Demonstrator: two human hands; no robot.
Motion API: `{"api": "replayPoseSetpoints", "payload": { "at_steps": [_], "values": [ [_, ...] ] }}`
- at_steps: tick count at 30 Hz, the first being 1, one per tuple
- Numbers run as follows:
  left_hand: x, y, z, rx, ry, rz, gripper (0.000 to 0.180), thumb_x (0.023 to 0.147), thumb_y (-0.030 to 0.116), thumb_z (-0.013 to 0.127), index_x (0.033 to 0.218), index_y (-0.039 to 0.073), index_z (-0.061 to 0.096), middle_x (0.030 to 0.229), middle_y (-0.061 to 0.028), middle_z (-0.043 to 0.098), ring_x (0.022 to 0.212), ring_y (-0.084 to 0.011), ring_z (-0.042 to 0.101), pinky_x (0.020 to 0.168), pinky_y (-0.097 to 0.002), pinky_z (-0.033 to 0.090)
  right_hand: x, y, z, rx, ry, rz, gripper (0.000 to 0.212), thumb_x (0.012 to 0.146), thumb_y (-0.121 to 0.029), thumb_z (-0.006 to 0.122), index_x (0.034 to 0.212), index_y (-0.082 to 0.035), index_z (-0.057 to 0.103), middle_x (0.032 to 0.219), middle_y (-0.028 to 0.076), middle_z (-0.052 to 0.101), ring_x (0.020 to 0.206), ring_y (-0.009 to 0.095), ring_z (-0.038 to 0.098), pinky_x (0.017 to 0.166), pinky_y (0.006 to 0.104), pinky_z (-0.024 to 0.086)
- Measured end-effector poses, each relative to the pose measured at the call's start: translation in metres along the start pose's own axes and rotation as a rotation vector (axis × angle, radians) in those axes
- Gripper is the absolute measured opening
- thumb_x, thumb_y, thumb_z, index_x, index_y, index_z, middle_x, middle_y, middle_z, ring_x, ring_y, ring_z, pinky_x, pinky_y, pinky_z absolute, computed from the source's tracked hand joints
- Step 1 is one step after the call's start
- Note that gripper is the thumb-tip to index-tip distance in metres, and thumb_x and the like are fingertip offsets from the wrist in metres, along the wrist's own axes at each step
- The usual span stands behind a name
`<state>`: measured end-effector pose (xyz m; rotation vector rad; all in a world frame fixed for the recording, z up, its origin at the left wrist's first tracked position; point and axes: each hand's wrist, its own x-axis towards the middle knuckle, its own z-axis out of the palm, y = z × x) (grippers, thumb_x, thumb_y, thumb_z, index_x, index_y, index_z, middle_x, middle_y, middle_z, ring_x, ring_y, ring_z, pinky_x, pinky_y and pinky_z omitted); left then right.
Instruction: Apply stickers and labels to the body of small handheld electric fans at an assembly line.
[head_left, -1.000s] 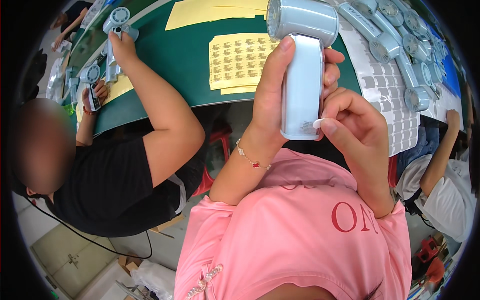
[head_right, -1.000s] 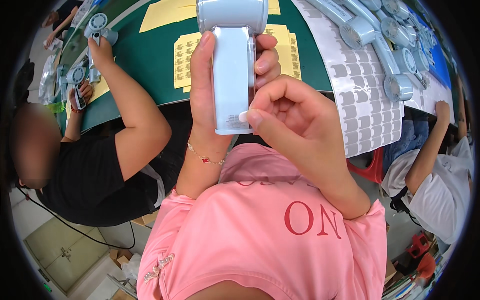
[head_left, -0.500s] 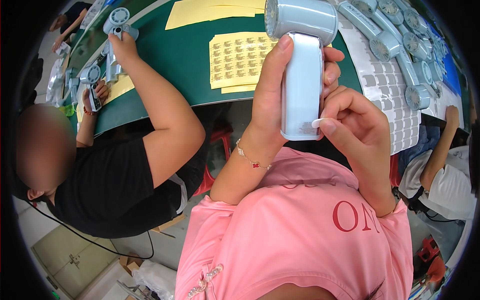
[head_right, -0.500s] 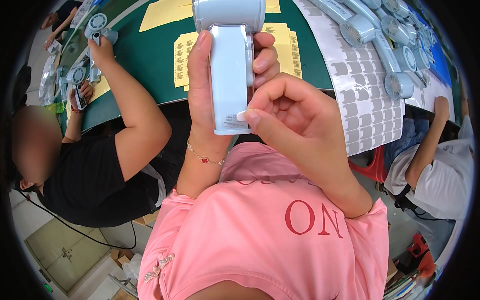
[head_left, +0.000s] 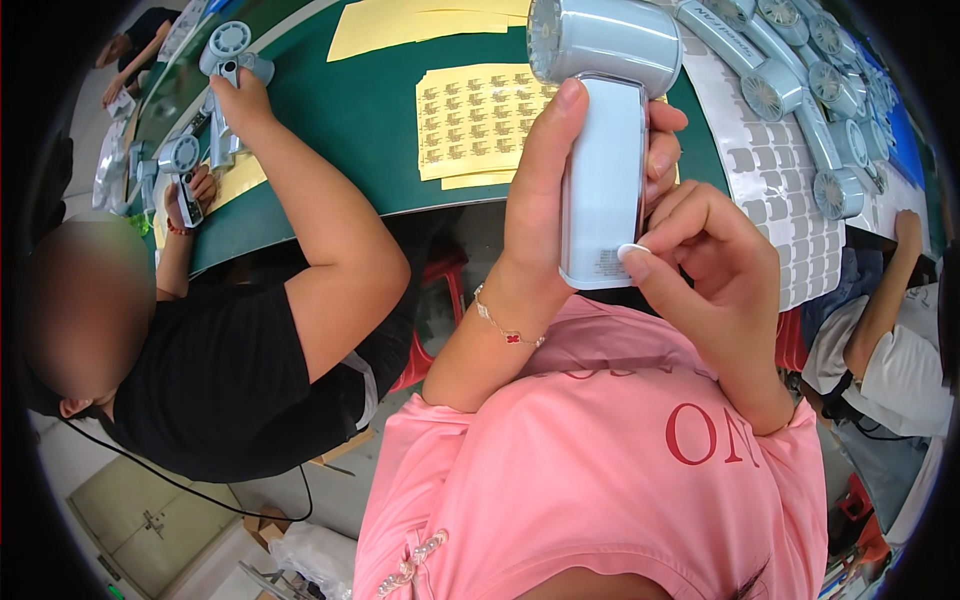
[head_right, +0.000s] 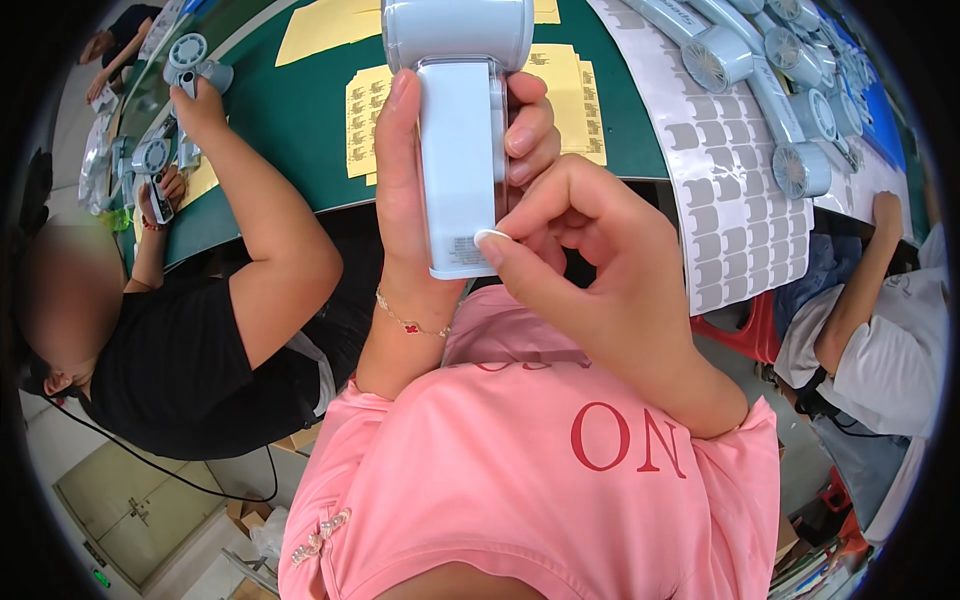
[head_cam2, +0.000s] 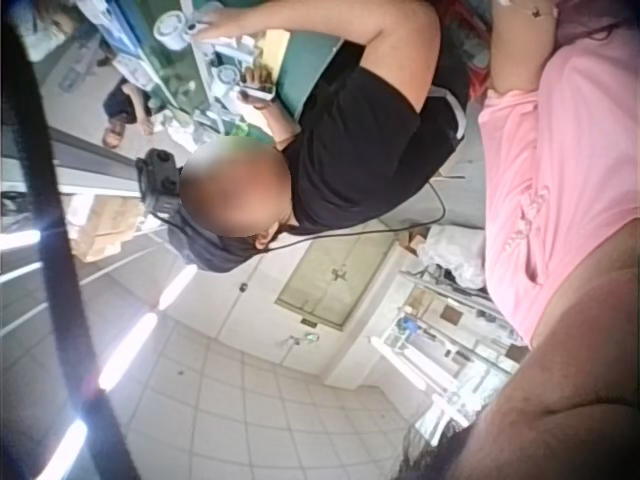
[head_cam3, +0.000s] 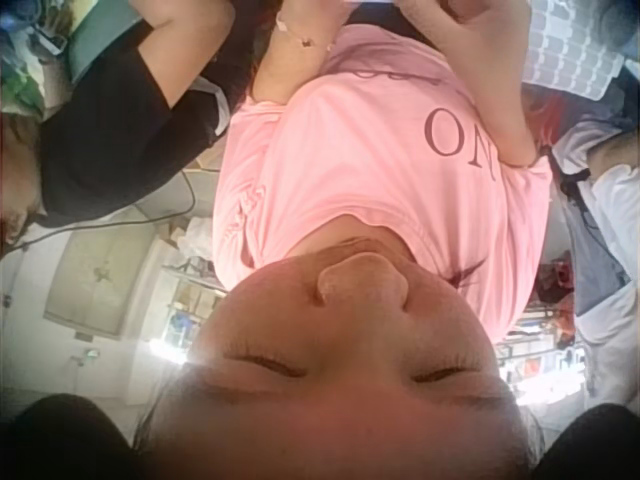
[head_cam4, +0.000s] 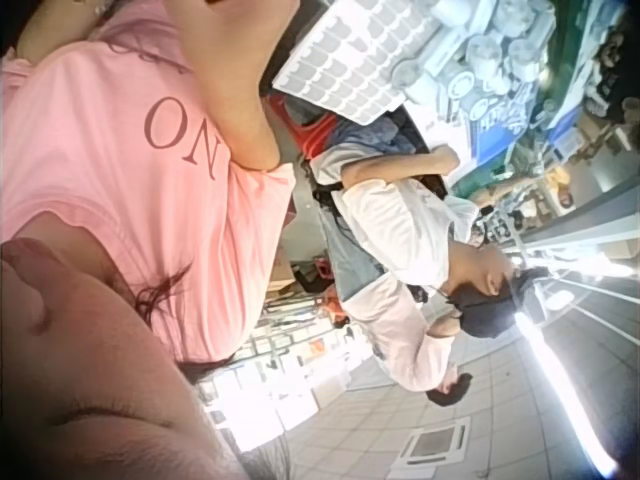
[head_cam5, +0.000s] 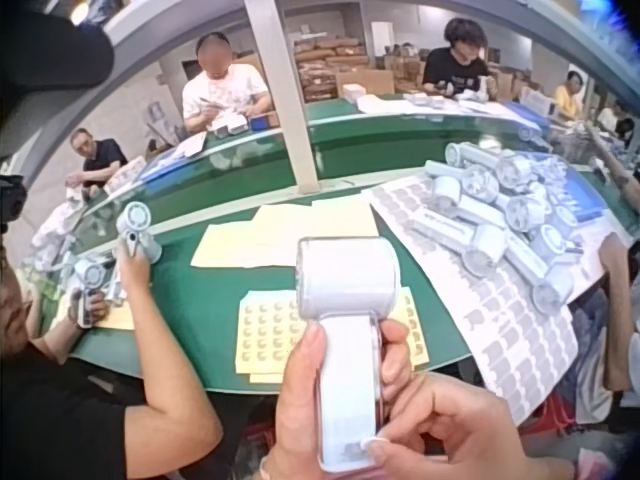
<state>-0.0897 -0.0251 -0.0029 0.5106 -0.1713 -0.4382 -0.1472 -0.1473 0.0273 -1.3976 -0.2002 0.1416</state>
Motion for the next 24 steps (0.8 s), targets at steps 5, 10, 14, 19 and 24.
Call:
{"api": "replayPoseSetpoints", "payload": {
  "at_steps": [5,10,14,19,24],
  "values": [
    [-0.003,0.006,0.001,0.086,-0.070,0.023,0.055,0.088,0.047,0.039,0.097,-0.005,0.054,0.075,-0.0068,0.051,0.062,-0.0113,0.043,0.056,-0.0229,0.037,0.001,0.001,-0.003,0.166,-0.026,0.112,0.013,0.078,0.007,0.062,0.078,0.001,0.051,0.081,0.004,0.052,0.065,0.004,0.048,0.059,0.0179,0.039],
    [-0.007,0.024,-0.008,0.253,-0.039,0.237,0.059,0.081,0.050,0.050,0.104,-0.004,0.053,0.084,-0.0099,0.055,0.074,-0.0165,0.050,0.068,-0.0274,0.040,-0.002,-0.003,-0.019,0.134,0.104,-0.137,0.018,0.078,0.008,0.060,0.092,0.003,0.051,0.084,0.007,0.054,0.066,0.006,0.053,0.053,0.0162,0.041],
    [0.025,0.070,-0.033,1.869,0.825,0.357,0.040,0.073,0.033,0.071,0.093,0.001,0.058,0.086,-0.0110,0.060,0.081,-0.0273,0.057,0.071,-0.0367,0.044,0.054,-0.021,-0.059,-0.343,0.097,-0.140,0.081,0.075,0.003,0.062,0.142,-0.012,0.018,0.094,0.013,0.062,0.071,0.010,0.057,0.064,0.0219,0.047],
    [0.045,0.101,-0.070,2.360,1.237,0.413,0.049,0.066,0.044,0.072,0.088,0.003,0.059,0.086,-0.0110,0.059,0.085,-0.0292,0.055,0.070,-0.0429,0.042,0.201,-0.076,-0.146,-1.231,0.297,-0.281,0.080,0.075,-0.019,0.068,0.140,-0.013,0.023,0.107,0.015,0.060,0.087,0.026,0.062,0.075,0.0294,0.048],
    [0.058,0.107,-0.097,2.389,1.406,0.285,0.053,0.064,0.049,0.072,0.090,0.006,0.057,0.088,-0.0088,0.059,0.088,-0.0267,0.054,0.069,-0.0447,0.039,0.323,-0.014,-0.240,-1.868,0.094,0.160,0.086,0.067,-0.029,0.074,0.135,-0.003,0.029,0.108,0.023,0.059,0.096,0.033,0.059,0.079,0.0369,0.049]
  ]
}}
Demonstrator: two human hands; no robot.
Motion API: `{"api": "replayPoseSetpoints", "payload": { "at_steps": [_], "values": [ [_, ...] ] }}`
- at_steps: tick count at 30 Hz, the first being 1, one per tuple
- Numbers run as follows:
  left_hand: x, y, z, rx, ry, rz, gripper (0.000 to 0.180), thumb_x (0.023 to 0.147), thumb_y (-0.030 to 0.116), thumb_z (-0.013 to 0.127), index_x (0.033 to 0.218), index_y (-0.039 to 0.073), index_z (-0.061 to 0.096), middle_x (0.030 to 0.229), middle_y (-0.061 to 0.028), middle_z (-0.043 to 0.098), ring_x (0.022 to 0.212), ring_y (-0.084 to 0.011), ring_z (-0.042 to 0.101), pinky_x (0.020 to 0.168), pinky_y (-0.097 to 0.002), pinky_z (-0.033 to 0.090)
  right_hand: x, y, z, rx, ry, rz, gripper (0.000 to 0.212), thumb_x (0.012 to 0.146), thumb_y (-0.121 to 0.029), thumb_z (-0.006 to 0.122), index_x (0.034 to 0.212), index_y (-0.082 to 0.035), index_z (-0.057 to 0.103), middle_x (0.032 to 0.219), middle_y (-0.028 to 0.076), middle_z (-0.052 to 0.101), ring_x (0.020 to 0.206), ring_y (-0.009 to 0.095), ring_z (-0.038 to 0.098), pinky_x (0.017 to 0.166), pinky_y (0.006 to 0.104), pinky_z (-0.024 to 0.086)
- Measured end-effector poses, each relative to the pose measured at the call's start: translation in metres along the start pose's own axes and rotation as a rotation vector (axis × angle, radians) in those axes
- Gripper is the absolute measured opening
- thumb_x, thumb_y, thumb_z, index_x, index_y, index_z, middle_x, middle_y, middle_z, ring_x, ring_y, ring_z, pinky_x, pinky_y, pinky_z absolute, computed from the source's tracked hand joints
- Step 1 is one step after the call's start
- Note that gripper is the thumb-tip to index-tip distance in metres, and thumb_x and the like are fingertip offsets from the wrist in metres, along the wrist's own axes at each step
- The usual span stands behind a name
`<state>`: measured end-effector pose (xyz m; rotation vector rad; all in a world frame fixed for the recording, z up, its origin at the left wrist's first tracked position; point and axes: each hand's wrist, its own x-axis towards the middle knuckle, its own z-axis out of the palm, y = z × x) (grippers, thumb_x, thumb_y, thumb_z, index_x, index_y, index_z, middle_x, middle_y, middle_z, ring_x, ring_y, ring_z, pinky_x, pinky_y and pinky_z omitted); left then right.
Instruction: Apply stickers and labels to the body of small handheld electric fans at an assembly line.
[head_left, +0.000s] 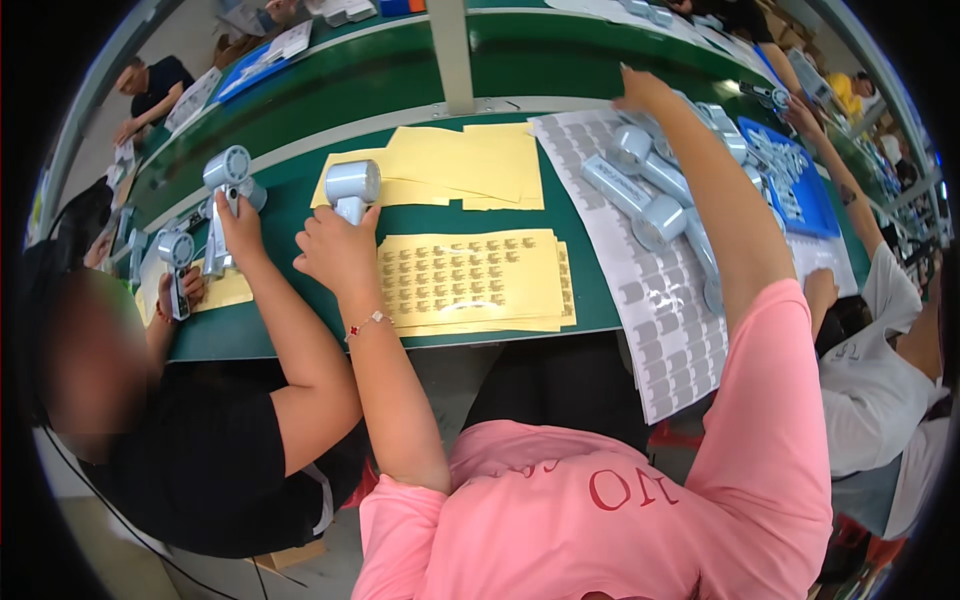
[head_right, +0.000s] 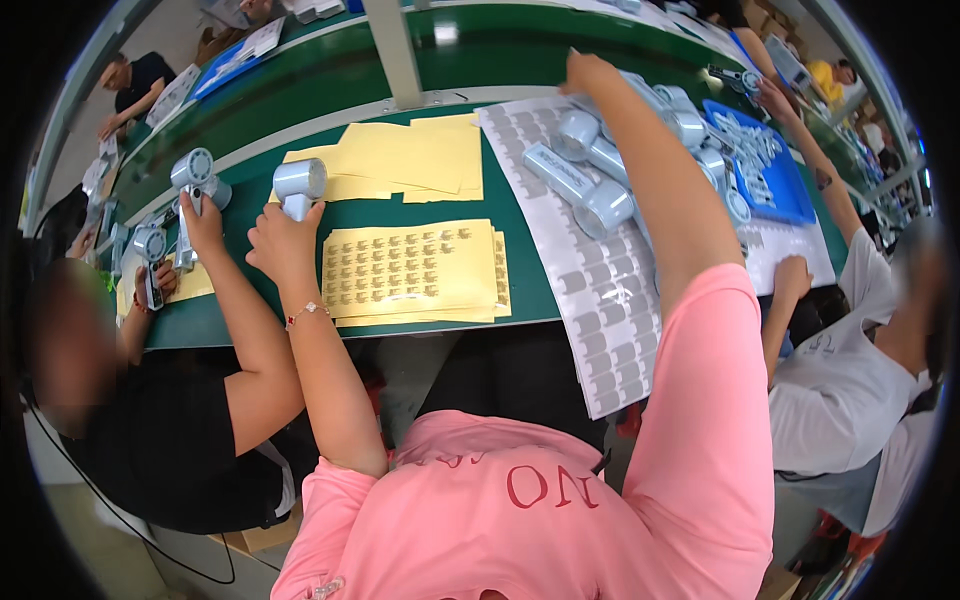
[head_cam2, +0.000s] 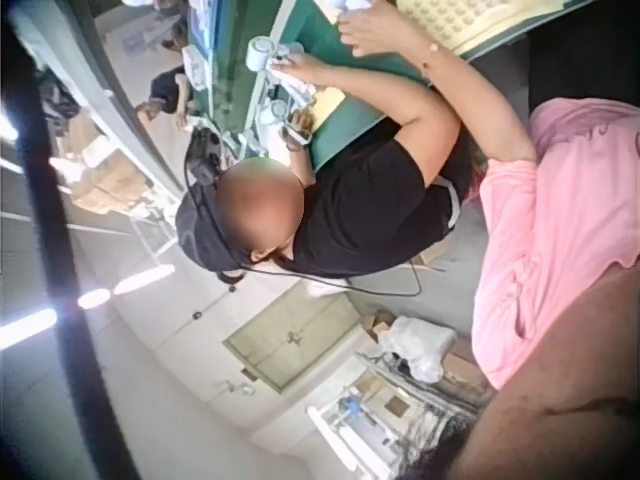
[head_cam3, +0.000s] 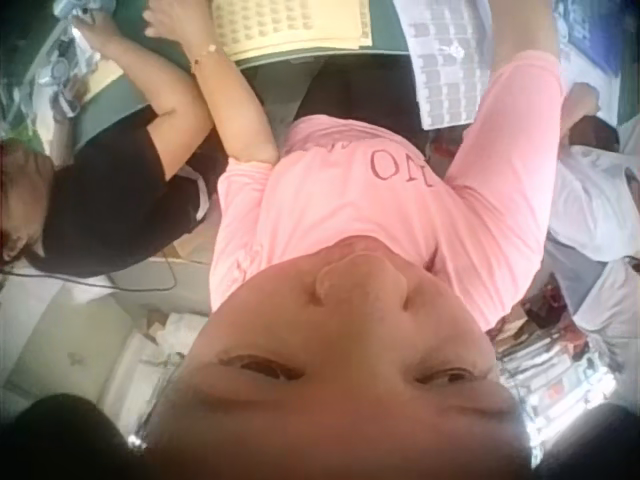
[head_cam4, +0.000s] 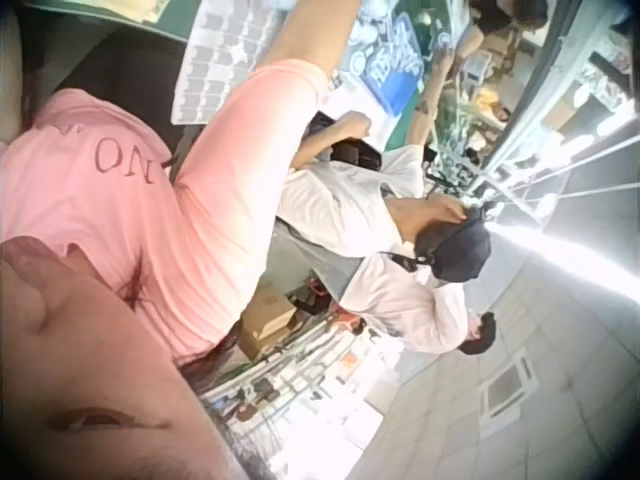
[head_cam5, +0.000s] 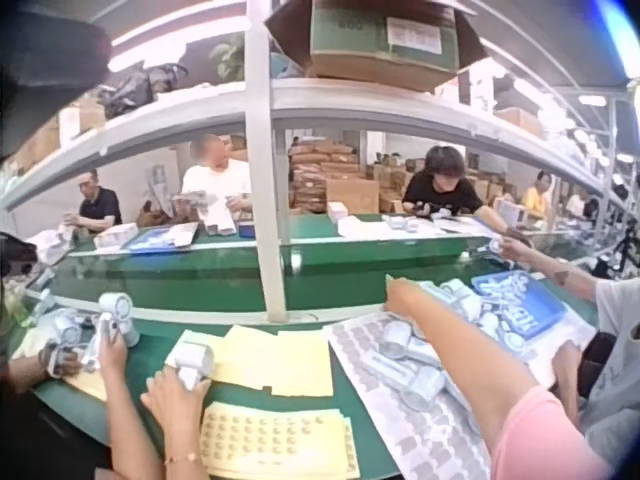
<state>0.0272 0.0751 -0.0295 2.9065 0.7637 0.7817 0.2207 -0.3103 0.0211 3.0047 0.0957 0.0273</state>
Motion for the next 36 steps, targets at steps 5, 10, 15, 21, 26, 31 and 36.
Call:
{"api": "replayPoseSetpoints", "payload": {
  "at_steps": [5,10,15,21,26,31,36],
  "values": [
    [-0.015,-0.018,0.010,0.039,-0.064,-0.040,0.057,0.061,0.052,0.072,0.092,0.006,0.056,0.090,-0.0080,0.058,0.089,-0.0256,0.053,0.070,-0.0432,0.038,-0.021,-0.004,-0.030,0.482,-0.228,0.062,0.091,0.063,-0.017,0.076,0.138,-0.006,0.026,0.105,0.014,0.060,0.088,0.026,0.061,0.071,0.0329,0.052],
    [-0.027,-0.007,-0.005,-0.078,0.313,0.065,0.060,0.064,0.047,0.073,0.103,0.005,0.056,0.096,-0.0090,0.058,0.095,-0.0278,0.052,0.076,-0.0447,0.039,-0.097,-0.003,-0.080,0.727,0.201,-0.411,0.093,0.064,0.002,0.070,0.141,-0.021,0.025,0.105,0.009,0.052,0.094,0.020,0.054,0.086,0.0340,0.049],
    [-0.084,0.055,-0.058,-1.544,-0.909,0.178,0.048,0.090,0.042,0.048,0.109,-0.001,0.058,0.099,-0.0077,0.064,0.089,-0.0165,0.060,0.081,-0.0289,0.044,-0.206,-0.075,-0.089,0.851,0.535,-0.432,0.095,0.061,0.007,0.072,0.140,-0.020,0.028,0.104,0.007,0.052,0.099,0.020,0.053,0.087,0.0360,0.048],
    [-0.115,0.075,-0.069,-2.924,-1.769,-0.418,0.055,0.093,0.050,0.034,0.115,0.001,0.049,0.117,-0.0157,0.053,0.111,-0.0262,0.050,0.096,-0.0408,0.039,-0.289,-0.150,-0.024,0.737,0.747,-0.625,0.096,0.063,0.005,0.075,0.139,-0.003,0.018,0.108,0.015,0.053,0.101,0.026,0.055,0.086,0.0373,0.048],
    [-0.107,0.050,-0.047,-2.492,-1.035,-0.565,0.033,0.091,0.033,0.049,0.099,0.002,0.051,0.088,-0.0112,0.060,0.093,-0.0243,0.058,0.087,-0.0384,0.046,-0.320,-0.176,-0.004,1.512,0.324,-0.268,0.067,0.068,-0.003,0.073,0.126,-0.001,0.039,0.110,0.012,0.056,0.107,0.024,0.054,0.095,0.0344,0.040],
    [-0.085,0.020,-0.047,-1.845,-0.733,-0.360,0.035,0.084,0.033,0.059,0.096,0.001,0.053,0.071,-0.0104,0.062,0.063,-0.0197,0.061,0.062,-0.0284,0.048,-0.303,-0.164,0.022,1.621,0.123,0.084,0.024,0.074,0.000,0.068,0.096,0.005,0.060,0.091,0.006,0.058,0.076,0.009,0.055,0.067,0.0194,0.045],
    [-0.086,0.023,-0.035,-0.980,-0.457,0.166,0.053,0.075,0.048,0.063,0.083,-0.004,0.062,0.071,-0.0224,0.058,0.070,-0.0356,0.057,0.063,-0.0411,0.045,-0.279,-0.185,0.031,1.338,0.190,0.062,0.010,0.076,-0.006,0.067,0.078,0.003,0.062,0.073,0.003,0.052,0.060,0.006,0.046,0.056,0.0192,0.039]
  ]
}}
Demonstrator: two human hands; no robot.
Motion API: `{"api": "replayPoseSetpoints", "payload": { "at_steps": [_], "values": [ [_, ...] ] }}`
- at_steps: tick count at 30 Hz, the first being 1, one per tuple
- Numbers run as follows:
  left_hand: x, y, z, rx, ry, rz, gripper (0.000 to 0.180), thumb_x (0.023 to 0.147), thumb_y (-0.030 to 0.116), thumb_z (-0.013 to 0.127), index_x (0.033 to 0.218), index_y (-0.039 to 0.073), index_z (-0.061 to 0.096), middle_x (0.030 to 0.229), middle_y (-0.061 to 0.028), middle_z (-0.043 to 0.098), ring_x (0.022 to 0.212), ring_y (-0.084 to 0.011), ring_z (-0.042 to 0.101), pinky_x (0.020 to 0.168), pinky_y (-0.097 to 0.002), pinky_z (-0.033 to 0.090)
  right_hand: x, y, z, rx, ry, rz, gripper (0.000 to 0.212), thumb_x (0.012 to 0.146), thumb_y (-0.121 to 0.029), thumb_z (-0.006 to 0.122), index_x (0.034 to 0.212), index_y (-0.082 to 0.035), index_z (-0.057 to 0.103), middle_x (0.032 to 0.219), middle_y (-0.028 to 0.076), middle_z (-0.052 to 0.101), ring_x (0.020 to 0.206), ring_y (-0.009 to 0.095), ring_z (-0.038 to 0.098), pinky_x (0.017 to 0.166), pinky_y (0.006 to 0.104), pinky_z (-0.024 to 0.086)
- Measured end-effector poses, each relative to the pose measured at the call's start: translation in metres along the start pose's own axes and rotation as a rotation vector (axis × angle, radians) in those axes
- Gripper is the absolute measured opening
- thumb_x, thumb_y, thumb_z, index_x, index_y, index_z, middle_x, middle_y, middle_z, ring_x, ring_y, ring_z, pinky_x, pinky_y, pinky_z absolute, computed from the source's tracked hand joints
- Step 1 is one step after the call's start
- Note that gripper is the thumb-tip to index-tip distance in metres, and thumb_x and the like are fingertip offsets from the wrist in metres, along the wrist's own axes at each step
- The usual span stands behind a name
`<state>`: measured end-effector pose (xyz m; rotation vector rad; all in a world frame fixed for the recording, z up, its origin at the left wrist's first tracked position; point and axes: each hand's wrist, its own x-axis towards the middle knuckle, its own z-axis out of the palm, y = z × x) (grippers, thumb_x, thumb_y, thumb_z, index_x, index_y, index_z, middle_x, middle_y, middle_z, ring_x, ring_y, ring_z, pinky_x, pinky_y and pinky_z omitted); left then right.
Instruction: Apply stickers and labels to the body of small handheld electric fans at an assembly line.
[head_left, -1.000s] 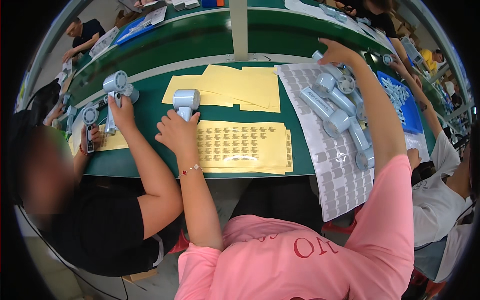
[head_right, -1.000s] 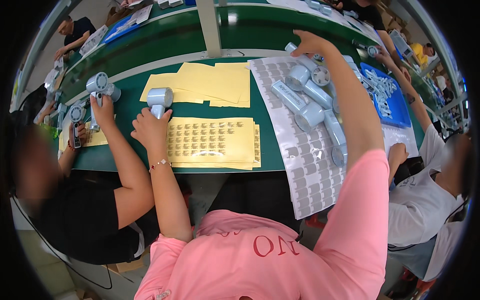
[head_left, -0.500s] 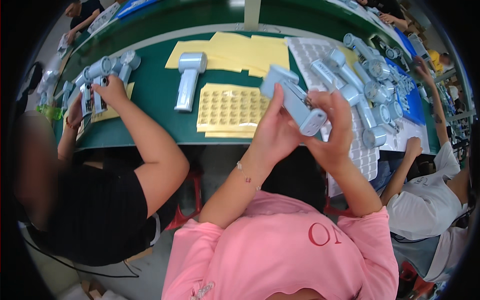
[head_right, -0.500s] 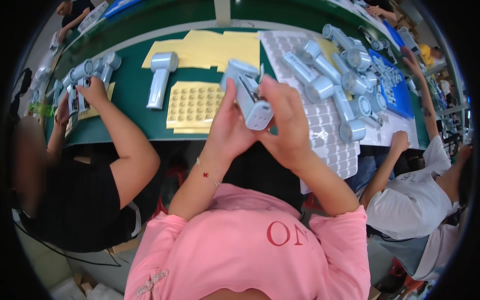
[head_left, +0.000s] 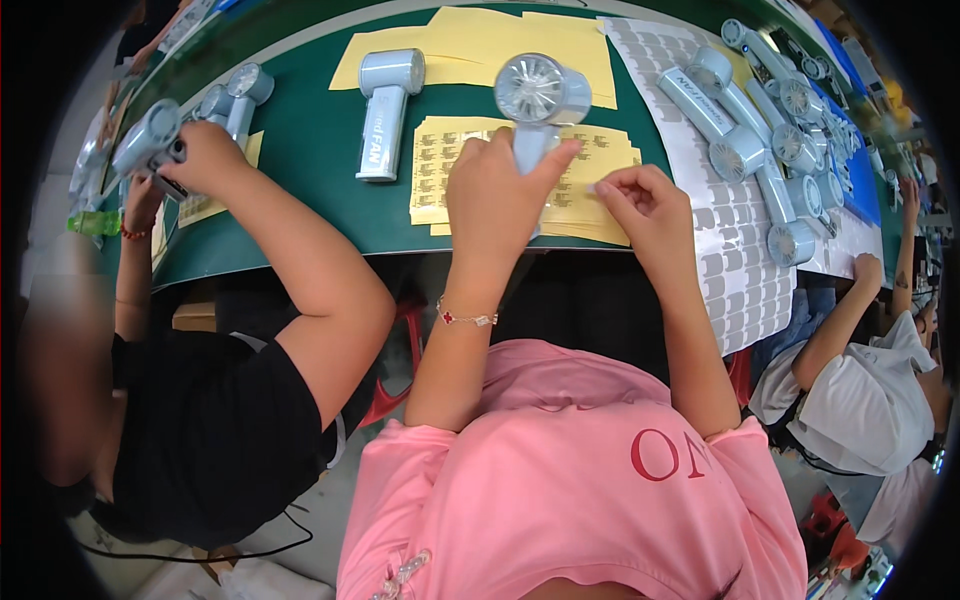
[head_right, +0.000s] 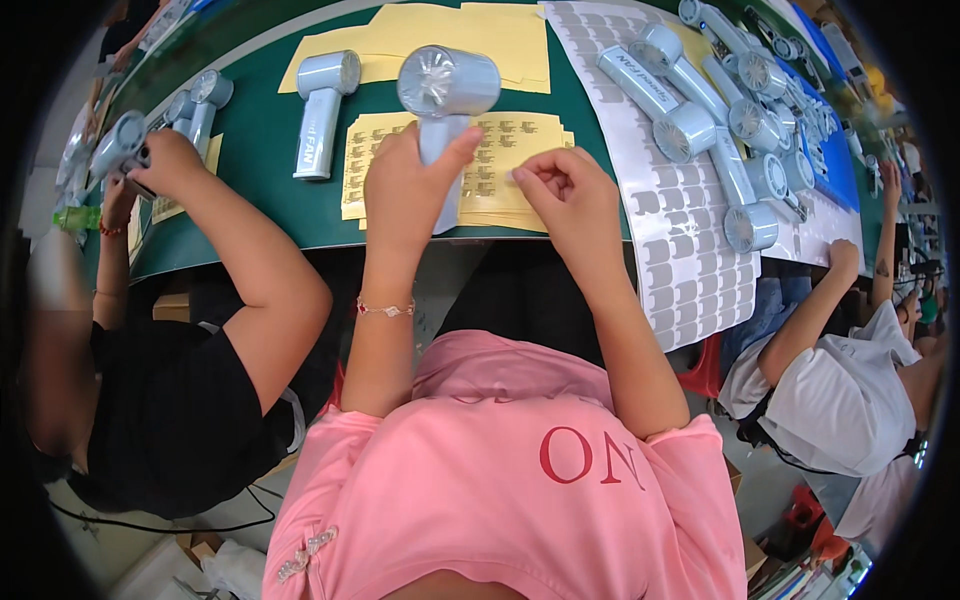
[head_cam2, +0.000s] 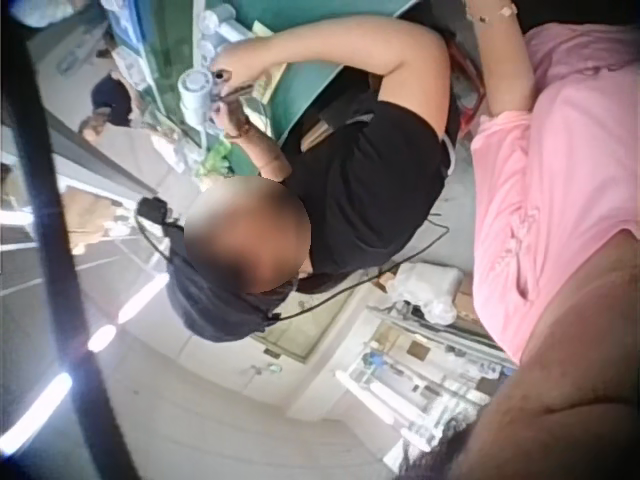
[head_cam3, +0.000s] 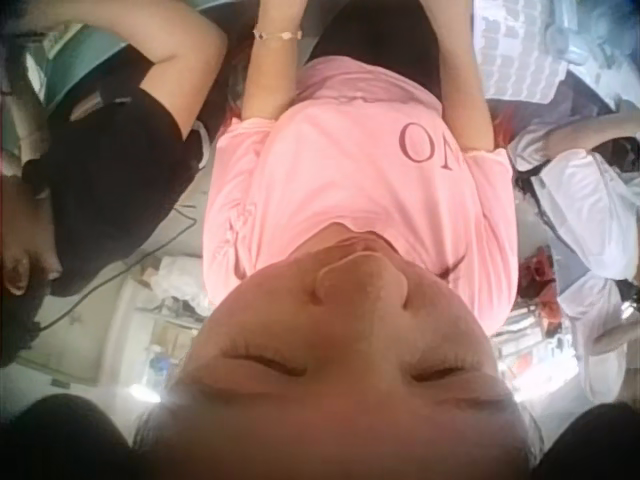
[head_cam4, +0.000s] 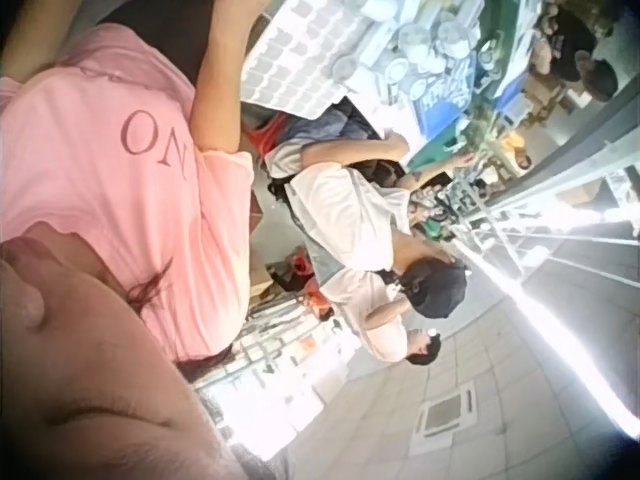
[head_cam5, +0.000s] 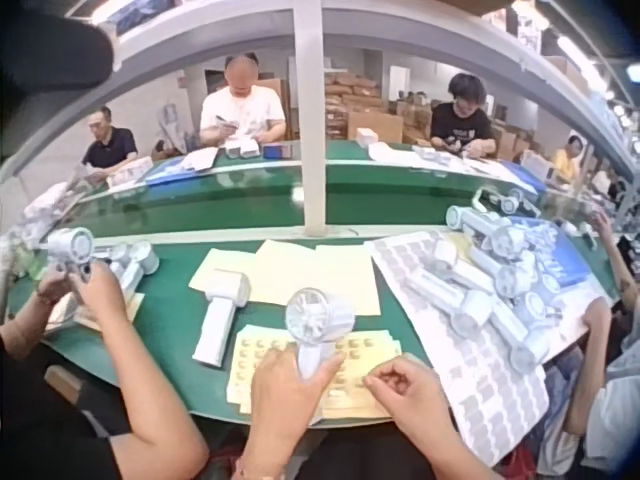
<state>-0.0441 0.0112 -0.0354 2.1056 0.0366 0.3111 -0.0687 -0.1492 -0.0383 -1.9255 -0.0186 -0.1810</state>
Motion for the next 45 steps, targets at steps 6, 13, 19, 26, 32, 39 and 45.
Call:
{"api": "replayPoseSetpoints", "payload": {
  "at_steps": [6,13,19,26,32,39,45],
  "values": [
    [-0.005,0.003,0.001,0.145,0.001,0.033,0.057,0.072,0.051,0.064,0.078,-0.006,0.060,0.068,-0.0221,0.056,0.068,-0.0352,0.055,0.062,-0.0421,0.045,0.009,-0.008,0.014,-0.235,0.013,-0.047,0.012,0.073,-0.008,0.068,0.074,0.002,0.061,0.067,0.006,0.053,0.056,0.012,0.047,0.055,0.0230,0.041],
    [-0.006,0.003,0.000,0.154,0.010,0.050,0.055,0.072,0.049,0.066,0.077,-0.005,0.060,0.065,-0.0207,0.056,0.067,-0.0337,0.055,0.063,-0.0421,0.044,0.009,-0.008,0.019,-0.252,0.014,-0.014,0.012,0.073,-0.009,0.068,0.074,0.001,0.061,0.069,0.007,0.055,0.060,0.014,0.055,0.056,0.0261,0.043],
    [-0.006,0.004,0.000,0.125,0.002,0.089,0.052,0.071,0.047,0.067,0.076,-0.005,0.060,0.063,-0.0210,0.056,0.065,-0.0346,0.055,0.063,-0.0425,0.044,0.006,-0.004,0.028,-0.452,0.048,-0.088,0.013,0.074,-0.012,0.066,0.073,-0.003,0.058,0.073,0.007,0.055,0.064,0.019,0.059,0.058,0.0309,0.045],
    [-0.001,0.008,0.001,0.245,-0.018,0.081,0.055,0.073,0.049,0.064,0.074,-0.005,0.058,0.062,-0.0223,0.056,0.059,-0.0364,0.055,0.058,-0.0419,0.045,0.005,-0.002,0.023,-0.433,0.019,-0.127,0.011,0.075,-0.010,0.067,0.074,-0.004,0.058,0.073,0.005,0.053,0.063,0.016,0.057,0.055,0.0287,0.043],
    [-0.001,0.004,0.003,0.218,-0.043,0.040,0.055,0.074,0.050,0.063,0.073,-0.005,0.058,0.066,-0.0230,0.058,0.064,-0.0367,0.058,0.063,-0.0426,0.046,-0.012,-0.010,-0.004,-0.042,-0.129,-0.081,0.007,0.076,-0.004,0.066,0.079,-0.001,0.060,0.070,0.001,0.049,0.059,0.008,0.047,0.054,0.0197,0.037],
    [-0.008,0.022,-0.020,-0.915,-0.357,-0.238,0.052,0.088,0.048,0.050,0.105,-0.001,0.049,0.069,-0.0074,0.059,0.064,-0.0084,0.055,0.055,-0.0202,0.041,-0.038,-0.038,-0.032,0.680,-0.250,0.243,0.009,0.081,-0.001,0.061,0.086,0.002,0.055,0.077,0.003,0.054,0.062,0.009,0.050,0.057,0.0193,0.040],
    [-0.019,0.025,-0.013,-1.145,-0.489,-0.272,0.076,0.087,0.067,0.022,0.105,-0.001,0.052,0.065,-0.0068,0.058,0.058,-0.0092,0.052,0.052,-0.0202,0.041,-0.055,-0.057,-0.016,0.767,-0.279,0.237,0.008,0.081,-0.001,0.061,0.086,0.002,0.054,0.079,0.004,0.056,0.066,0.009,0.054,0.060,0.0192,0.043]
  ]
}}
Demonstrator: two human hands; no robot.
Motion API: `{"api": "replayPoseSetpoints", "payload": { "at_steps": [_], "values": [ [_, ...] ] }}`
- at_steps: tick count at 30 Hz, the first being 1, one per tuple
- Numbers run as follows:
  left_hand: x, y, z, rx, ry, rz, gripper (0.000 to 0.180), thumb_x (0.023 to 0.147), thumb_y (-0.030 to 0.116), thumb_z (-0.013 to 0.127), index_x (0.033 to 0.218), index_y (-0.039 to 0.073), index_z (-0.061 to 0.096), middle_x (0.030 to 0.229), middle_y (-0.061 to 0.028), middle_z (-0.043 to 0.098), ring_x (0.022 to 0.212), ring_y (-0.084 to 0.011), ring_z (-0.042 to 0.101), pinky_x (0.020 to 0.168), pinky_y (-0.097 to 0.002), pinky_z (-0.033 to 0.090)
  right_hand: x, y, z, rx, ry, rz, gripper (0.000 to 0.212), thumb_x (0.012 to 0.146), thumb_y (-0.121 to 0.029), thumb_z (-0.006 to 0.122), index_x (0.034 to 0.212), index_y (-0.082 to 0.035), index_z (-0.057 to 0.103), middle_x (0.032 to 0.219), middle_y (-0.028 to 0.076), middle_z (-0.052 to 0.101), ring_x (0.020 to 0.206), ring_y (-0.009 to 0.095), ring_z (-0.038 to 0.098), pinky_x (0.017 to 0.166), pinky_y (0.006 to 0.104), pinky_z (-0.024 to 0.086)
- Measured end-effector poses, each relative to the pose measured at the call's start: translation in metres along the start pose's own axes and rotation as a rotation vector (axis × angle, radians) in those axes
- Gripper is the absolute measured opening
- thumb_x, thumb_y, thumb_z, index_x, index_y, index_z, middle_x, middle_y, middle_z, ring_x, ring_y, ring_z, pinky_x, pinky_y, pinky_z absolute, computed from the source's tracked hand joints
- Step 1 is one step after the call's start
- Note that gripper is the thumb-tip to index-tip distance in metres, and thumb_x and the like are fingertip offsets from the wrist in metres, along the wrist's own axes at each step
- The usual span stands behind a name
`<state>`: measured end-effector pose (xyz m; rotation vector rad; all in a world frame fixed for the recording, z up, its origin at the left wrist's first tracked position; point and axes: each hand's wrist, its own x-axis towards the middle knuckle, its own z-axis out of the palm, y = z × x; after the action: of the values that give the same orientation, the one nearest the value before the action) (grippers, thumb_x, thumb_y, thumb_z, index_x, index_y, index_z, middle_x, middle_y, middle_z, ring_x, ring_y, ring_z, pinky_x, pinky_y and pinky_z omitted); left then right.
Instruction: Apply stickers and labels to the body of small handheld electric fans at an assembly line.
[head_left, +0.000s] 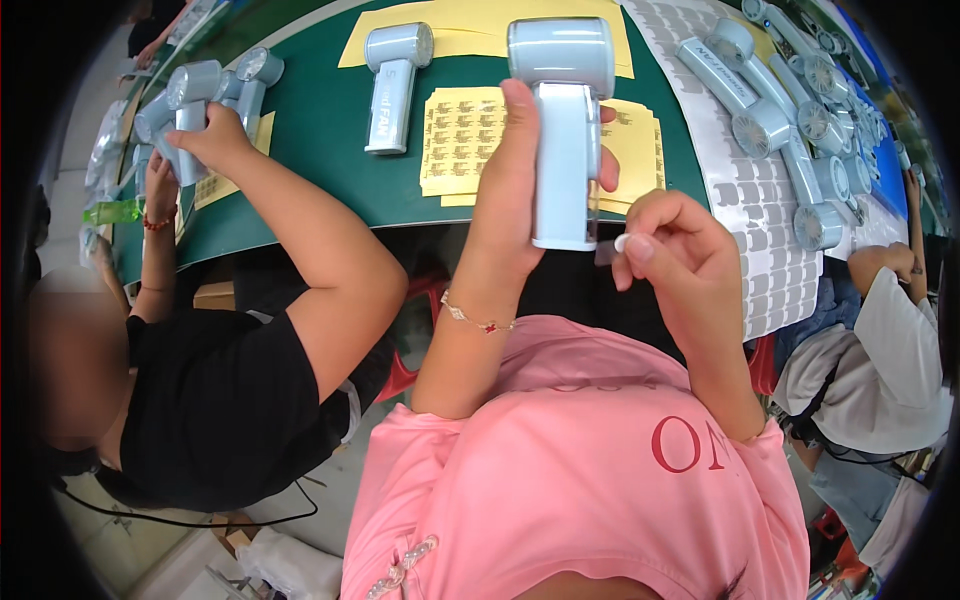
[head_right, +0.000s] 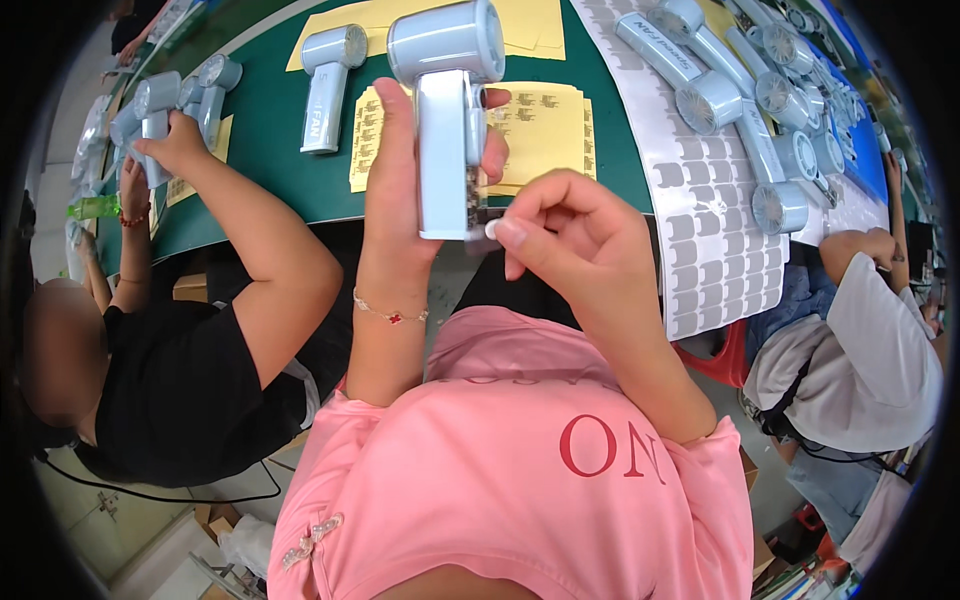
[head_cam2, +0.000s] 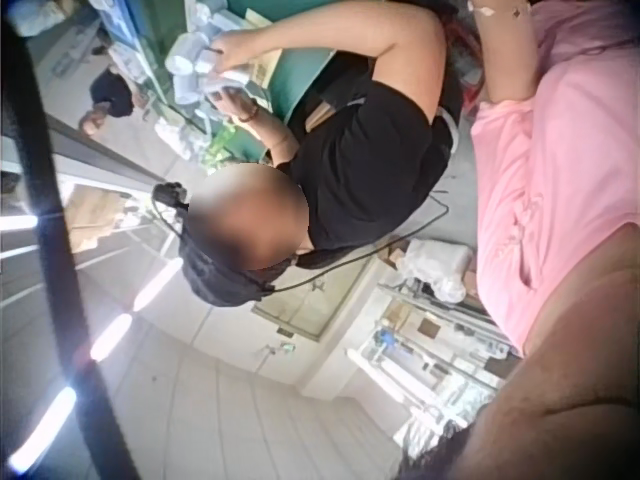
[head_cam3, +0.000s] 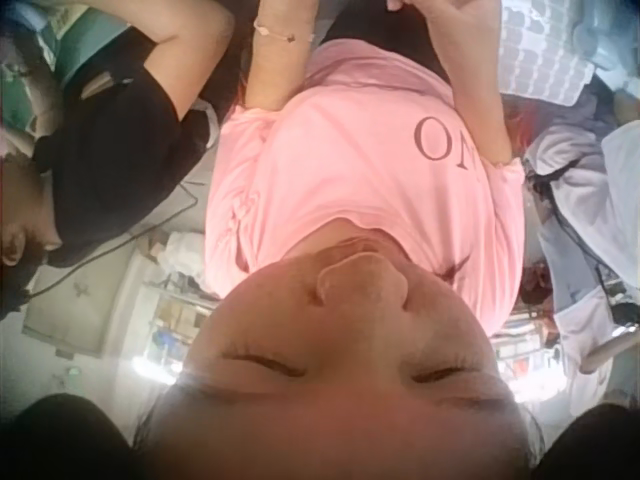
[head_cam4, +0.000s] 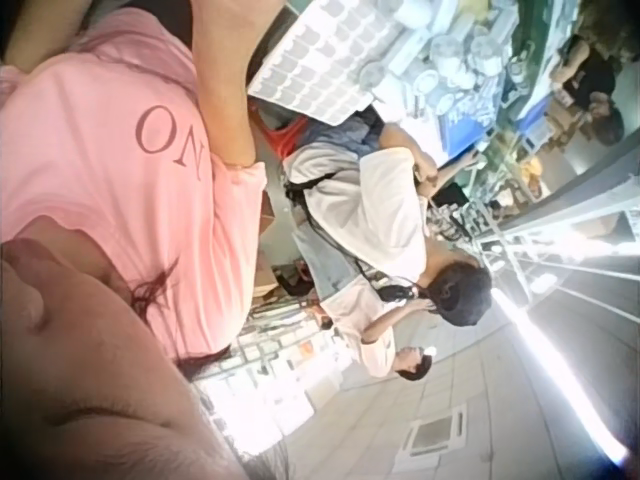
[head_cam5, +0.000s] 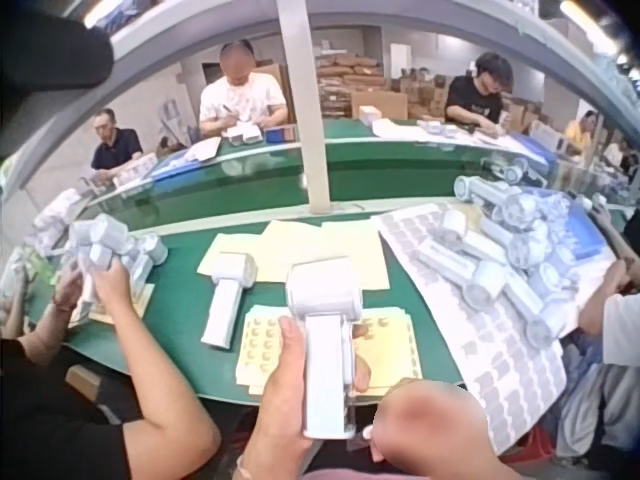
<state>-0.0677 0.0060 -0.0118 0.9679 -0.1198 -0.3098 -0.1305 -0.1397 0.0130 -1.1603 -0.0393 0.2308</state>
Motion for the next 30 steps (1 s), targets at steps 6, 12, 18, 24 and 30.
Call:
{"api": "replayPoseSetpoints", "payload": {
  "at_steps": [6,12,18,24,30],
  "values": [
    [-0.010,0.003,0.029,0.109,0.138,0.052,0.071,0.090,0.060,0.023,0.104,-0.003,0.051,0.063,-0.0095,0.055,0.054,-0.0110,0.052,0.050,-0.0214,0.043,-0.001,-0.002,0.004,-0.056,0.024,-0.061,0.009,0.081,-0.002,0.063,0.085,0.002,0.056,0.078,0.002,0.055,0.067,0.006,0.051,0.060,0.0176,0.041],
    [-0.011,0.004,0.034,0.088,0.126,0.058,0.063,0.093,0.053,0.025,0.103,-0.002,0.052,0.063,-0.0099,0.056,0.053,-0.0110,0.052,0.050,-0.0217,0.044,-0.002,-0.001,0.003,-0.093,0.017,-0.073,0.010,0.081,-0.004,0.065,0.083,0.001,0.057,0.076,0.000,0.054,0.065,0.004,0.048,0.058,0.0165,0.039],
    [-0.014,0.006,0.035,0.068,0.126,0.053,0.063,0.093,0.053,0.025,0.102,-0.002,0.053,0.062,-0.0097,0.056,0.052,-0.0110,0.052,0.049,-0.0215,0.043,-0.003,-0.003,0.005,-0.101,0.009,-0.061,0.009,0.080,-0.003,0.065,0.083,0.001,0.057,0.075,0.000,0.054,0.065,0.003,0.048,0.058,0.0162,0.038],
    [-0.014,0.005,0.035,0.023,0.145,0.052,0.064,0.093,0.055,0.025,0.101,-0.002,0.053,0.061,-0.0101,0.056,0.051,-0.0110,0.052,0.048,-0.0213,0.043,-0.004,-0.002,0.007,-0.093,0.017,-0.066,0.009,0.080,-0.002,0.064,0.081,0.001,0.056,0.075,0.000,0.054,0.066,0.003,0.048,0.057,0.0163,0.038],
    [-0.013,0.003,0.026,0.019,0.081,0.039,0.061,0.090,0.059,0.028,0.098,0.003,0.050,0.064,-0.0099,0.057,0.055,-0.0123,0.056,0.049,-0.0233,0.046,-0.003,-0.002,0.007,-0.108,0.009,-0.076,0.009,0.080,-0.001,0.064,0.081,0.001,0.056,0.076,0.000,0.053,0.066,0.003,0.047,0.058,0.0164,0.038]
  ]
}}
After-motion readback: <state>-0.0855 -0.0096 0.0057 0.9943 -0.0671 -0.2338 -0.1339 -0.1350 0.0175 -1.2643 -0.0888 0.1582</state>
